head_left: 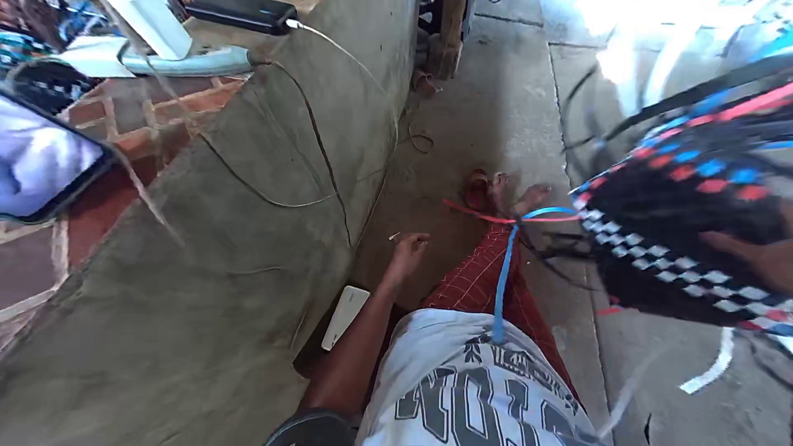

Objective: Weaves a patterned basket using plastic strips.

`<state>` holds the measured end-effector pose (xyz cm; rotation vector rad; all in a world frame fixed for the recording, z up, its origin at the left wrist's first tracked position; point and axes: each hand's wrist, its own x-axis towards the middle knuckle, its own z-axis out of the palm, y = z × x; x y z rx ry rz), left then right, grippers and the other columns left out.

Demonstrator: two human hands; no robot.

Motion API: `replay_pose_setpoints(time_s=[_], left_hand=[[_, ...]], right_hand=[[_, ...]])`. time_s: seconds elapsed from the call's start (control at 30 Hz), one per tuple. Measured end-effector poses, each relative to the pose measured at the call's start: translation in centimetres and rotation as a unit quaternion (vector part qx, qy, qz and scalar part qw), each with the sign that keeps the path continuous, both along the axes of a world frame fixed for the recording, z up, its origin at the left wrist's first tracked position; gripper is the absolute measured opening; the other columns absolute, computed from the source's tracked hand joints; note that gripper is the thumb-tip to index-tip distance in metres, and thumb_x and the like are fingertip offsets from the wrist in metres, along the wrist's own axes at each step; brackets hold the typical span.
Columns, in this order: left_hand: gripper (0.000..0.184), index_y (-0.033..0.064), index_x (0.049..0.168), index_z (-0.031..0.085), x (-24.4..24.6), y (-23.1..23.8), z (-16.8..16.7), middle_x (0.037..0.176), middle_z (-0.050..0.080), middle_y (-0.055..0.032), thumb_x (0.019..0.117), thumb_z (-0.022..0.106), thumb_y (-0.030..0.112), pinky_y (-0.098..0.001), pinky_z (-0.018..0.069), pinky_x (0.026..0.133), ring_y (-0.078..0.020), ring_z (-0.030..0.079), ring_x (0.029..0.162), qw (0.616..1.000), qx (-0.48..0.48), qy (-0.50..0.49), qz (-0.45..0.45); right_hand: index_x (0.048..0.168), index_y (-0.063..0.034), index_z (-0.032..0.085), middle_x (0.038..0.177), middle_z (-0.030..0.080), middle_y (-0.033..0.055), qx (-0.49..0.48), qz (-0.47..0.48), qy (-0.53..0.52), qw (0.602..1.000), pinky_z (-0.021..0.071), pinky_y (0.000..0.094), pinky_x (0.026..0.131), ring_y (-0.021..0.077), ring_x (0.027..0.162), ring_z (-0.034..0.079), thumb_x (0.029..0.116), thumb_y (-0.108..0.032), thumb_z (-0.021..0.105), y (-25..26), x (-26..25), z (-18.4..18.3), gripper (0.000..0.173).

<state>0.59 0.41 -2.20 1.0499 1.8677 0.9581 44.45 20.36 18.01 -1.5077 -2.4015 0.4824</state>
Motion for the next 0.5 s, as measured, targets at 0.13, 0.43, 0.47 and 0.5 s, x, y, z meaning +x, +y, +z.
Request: replay_pose_setpoints(time_s=[0.13,0.43,0.47,0.5], left_hand=[[0.031,-0.0003,0.133,0.065,1.2,0.5,0.4,0.136,0.064,-0.0189,0.1077,0.051,0.011,-0.0421,0.0480,0.110,-0.0271,0.061,0.127,0.999,0.033,0.023,-0.027],[0.034,-0.0027,0.123,0.069,4.4,7.2,5.3,0.140,0.061,-0.0180,0.0999,0.062,0.022,-0.0437,0.0481,0.113,-0.0262,0.056,0.135,0.891,0.391,0.009,-0.232],[0.038,-0.0005,0.125,0.069,5.1,8.5,5.3,0.142,0.060,-0.0172,0.0977,0.066,0.025,-0.0445,0.0473,0.114,-0.0266,0.054,0.137,0.886,0.384,0.022,-0.259],[0.041,0.0026,0.129,0.068,5.8,9.8,4.9,0.144,0.059,-0.0151,0.0953,0.069,0.026,-0.0458,0.0462,0.114,-0.0263,0.053,0.138,0.887,0.363,0.041,-0.282]], right_hand=[[0.145,0.0016,0.051,0.125,0.062,0.0355,-0.127,0.109,-0.055,0.984,0.0423,0.0699,0.102,0.0522,0.119,0.059,0.0874,-0.023,0.082,1.1,-6.9,-6.3,0.070],[0.145,-0.0068,0.055,0.131,0.067,0.0162,-0.267,0.290,-0.015,0.919,0.0468,0.0517,0.107,0.0287,0.122,0.063,0.0835,-0.025,0.086,2.0,-14.2,-10.9,0.071],[0.147,-0.0075,0.054,0.133,0.066,0.0168,-0.269,0.287,-0.016,0.919,0.0457,0.0530,0.108,0.0299,0.124,0.062,0.0837,-0.026,0.086,2.2,-14.4,-11.4,0.073],[0.147,-0.0081,0.054,0.132,0.066,0.0178,-0.267,0.285,-0.014,0.921,0.0452,0.0549,0.108,0.0315,0.124,0.062,0.0835,-0.028,0.086,2.5,-14.3,-12.1,0.074]])
